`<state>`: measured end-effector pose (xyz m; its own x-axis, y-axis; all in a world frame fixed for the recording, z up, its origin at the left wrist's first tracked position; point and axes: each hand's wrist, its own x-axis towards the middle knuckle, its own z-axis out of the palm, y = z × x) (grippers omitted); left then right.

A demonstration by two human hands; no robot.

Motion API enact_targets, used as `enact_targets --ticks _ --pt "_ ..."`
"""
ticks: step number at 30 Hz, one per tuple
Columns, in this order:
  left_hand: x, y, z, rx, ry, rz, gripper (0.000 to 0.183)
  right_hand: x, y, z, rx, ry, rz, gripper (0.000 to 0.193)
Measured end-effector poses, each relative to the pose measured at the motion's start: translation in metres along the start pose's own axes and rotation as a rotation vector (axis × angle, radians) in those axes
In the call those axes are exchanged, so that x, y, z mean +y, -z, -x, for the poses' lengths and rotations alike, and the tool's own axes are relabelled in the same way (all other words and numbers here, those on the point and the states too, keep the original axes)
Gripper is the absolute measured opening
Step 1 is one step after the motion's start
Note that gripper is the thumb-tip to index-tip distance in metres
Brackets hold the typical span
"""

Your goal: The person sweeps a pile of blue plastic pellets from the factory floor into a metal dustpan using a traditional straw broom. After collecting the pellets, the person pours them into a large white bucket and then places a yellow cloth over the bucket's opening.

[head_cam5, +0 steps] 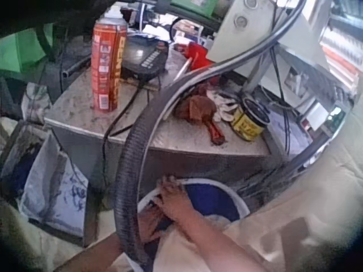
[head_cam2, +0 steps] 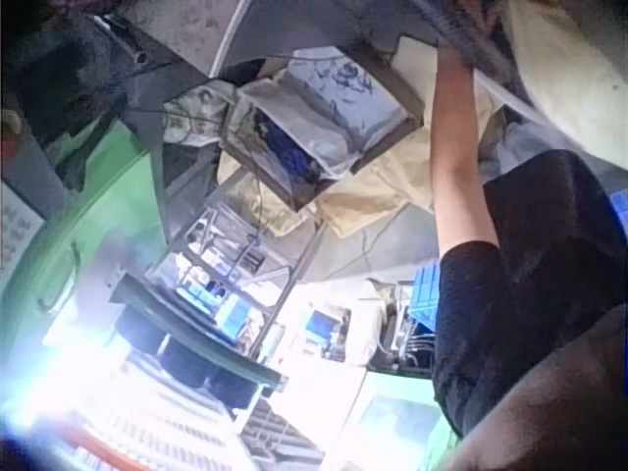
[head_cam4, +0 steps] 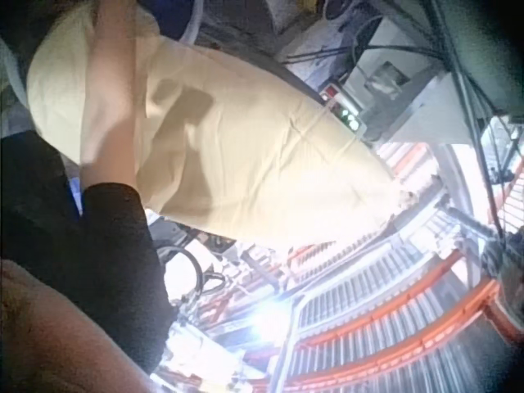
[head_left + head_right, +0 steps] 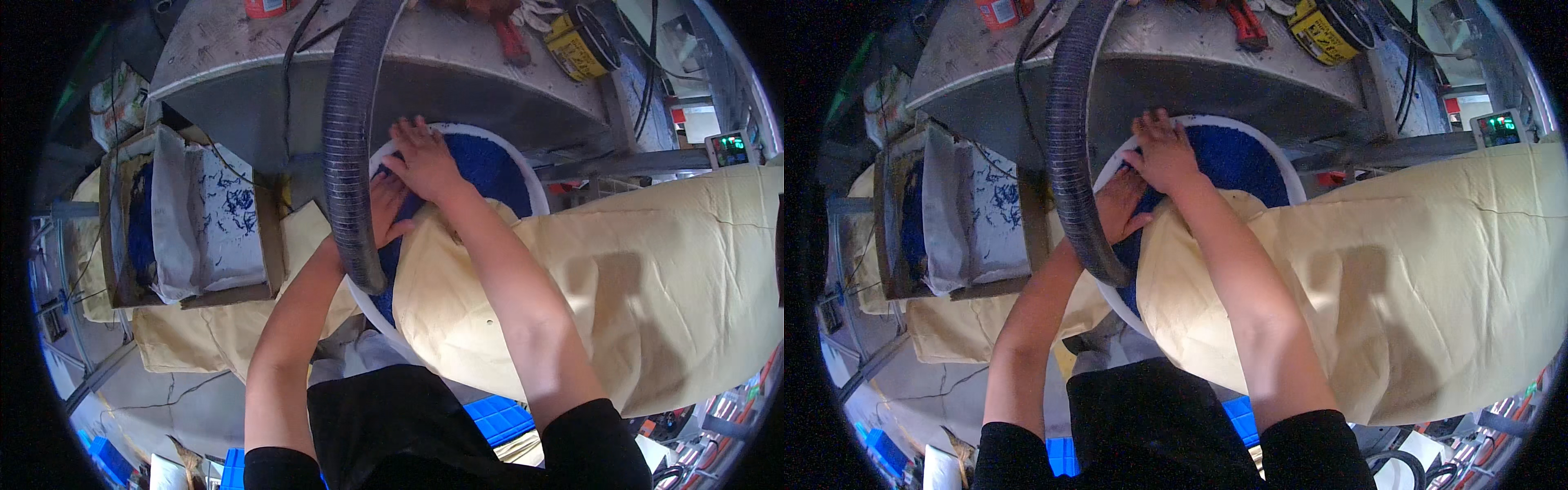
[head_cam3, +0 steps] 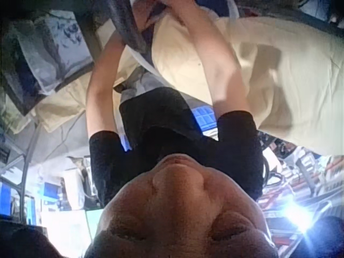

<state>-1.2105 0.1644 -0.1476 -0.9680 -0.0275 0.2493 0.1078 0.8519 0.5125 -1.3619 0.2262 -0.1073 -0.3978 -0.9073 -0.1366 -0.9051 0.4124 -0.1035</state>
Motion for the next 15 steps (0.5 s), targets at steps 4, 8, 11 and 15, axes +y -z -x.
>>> enact_targets --ticks 4,8,11,15 --pt "0.003 0.005 -0.002 -0.05 0.034 0.036 0.059 -0.007 -0.007 -0.005 -0.202 0.26 -0.002 0.052" --pt "0.001 0.004 -0.005 -0.051 -0.012 0.18 0.056 0.003 -0.006 -0.006 -0.244 0.414 -0.009 0.048" --pt "0.003 0.004 -0.009 -0.057 -0.071 0.22 0.055 0.014 -0.008 0.001 -0.228 0.439 -0.106 0.046" --pt "0.002 0.012 -0.011 -0.135 -0.141 0.159 0.052 0.016 0.003 0.012 -0.31 0.372 -0.158 0.045"
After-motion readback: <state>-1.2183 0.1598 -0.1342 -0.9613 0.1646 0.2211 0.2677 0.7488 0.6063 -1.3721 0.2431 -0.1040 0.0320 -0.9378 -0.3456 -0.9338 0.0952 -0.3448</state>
